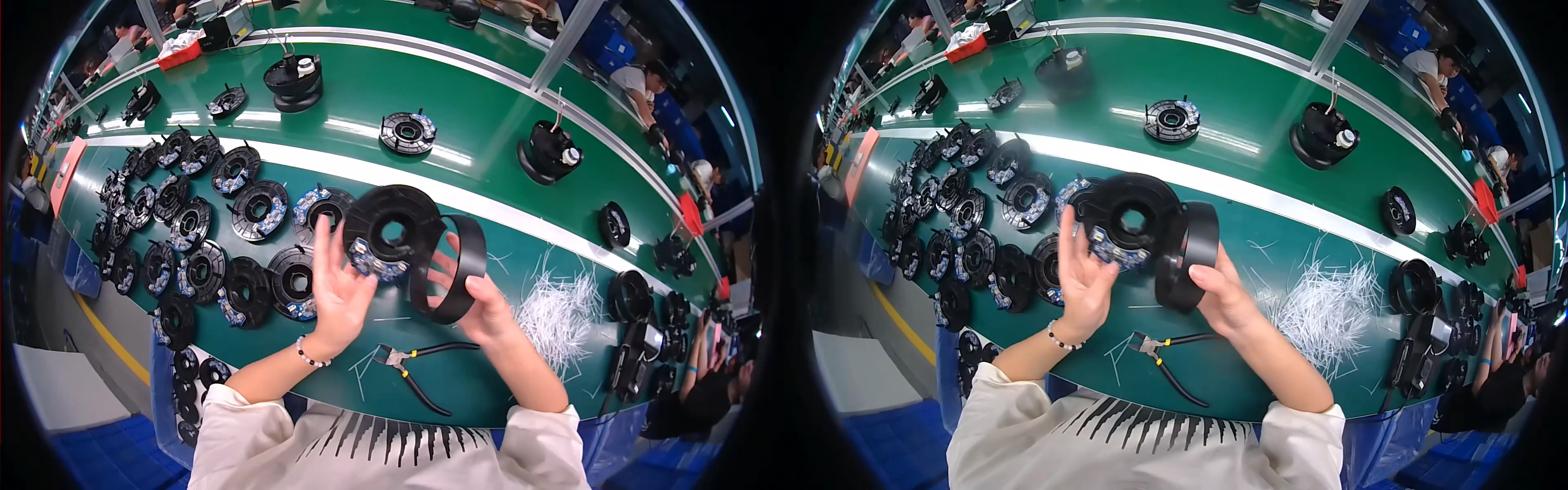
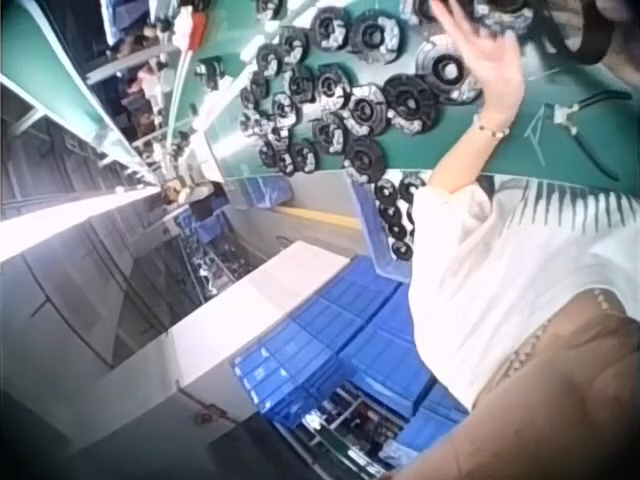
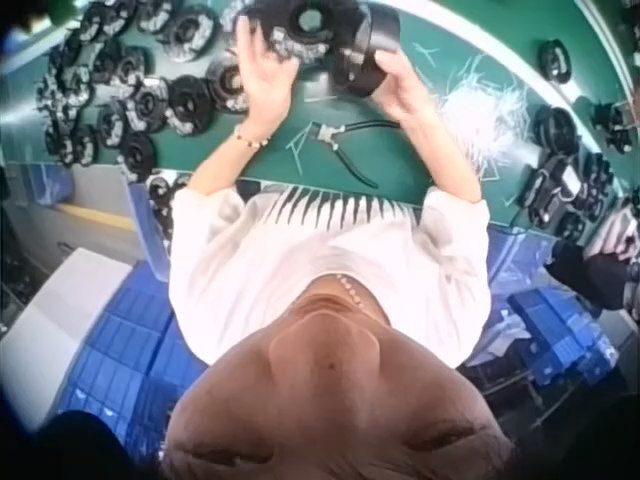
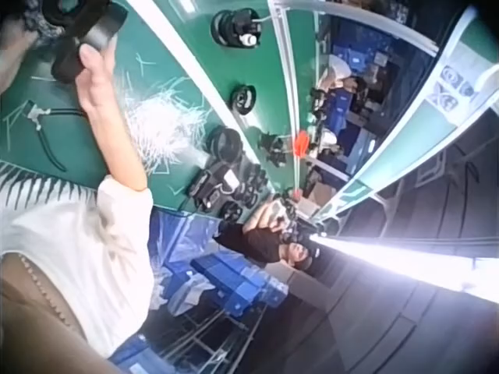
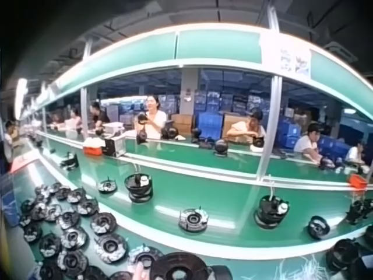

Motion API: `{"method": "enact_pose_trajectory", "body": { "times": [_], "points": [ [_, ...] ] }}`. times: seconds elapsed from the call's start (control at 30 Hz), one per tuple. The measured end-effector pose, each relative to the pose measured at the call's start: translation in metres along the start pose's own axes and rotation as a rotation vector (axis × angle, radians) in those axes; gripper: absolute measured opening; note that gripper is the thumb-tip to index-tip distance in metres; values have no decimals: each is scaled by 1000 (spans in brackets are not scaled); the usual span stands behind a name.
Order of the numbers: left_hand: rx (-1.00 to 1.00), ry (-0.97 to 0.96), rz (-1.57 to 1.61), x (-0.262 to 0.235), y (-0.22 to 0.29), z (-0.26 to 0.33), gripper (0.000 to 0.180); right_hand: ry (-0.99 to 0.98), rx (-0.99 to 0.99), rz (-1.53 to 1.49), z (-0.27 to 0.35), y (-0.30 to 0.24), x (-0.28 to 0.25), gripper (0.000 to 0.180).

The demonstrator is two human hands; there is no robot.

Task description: Trimming excess plastic from circular lighting fixture housings using pliers on an assembly line.

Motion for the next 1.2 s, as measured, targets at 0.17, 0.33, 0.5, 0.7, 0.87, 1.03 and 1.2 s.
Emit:
{"method": "enact_pose_trajectory", "body": {
  "times": [0.17, 0.33, 0.5, 0.7, 0.87, 1.03, 1.2],
  "points": [
    [-162, -156, 187, 13, 4, 1, 91, 59, -181, 240, -11, -1, 14, 97],
    [-403, 69, 177, -5, 2, -11, 26, 76, -355, 762, -19, -8, 13, 114],
    [-236, 169, 230, -1, -9, -2, 51, 183, -328, 586, -20, -3, 9, 113],
    [-306, -188, 277, 5, -16, 5, 80, 174, -491, 689, -21, 9, 11, 111],
    [-644, -339, 654, -14, 1, -17, 58, 171, -522, 813, -15, -4, 5, 113],
    [-692, -159, 156, -20, -13, -10, 32, 193, -457, 1111, -12, 0, -2, 115],
    [-517, -108, 251, -9, -21, -2, 33, 200, -530, 845, -11, -2, -1, 112]
  ]
}}
Point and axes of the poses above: each hand's wrist, its own z-axis away from the middle knuckle, its own x-axis out of the palm, y = z × x, the point moved 2 cm from there along -z, towards the middle knuckle, and after that the axes turned 7 degrees about -y, right-handed, at the moved point
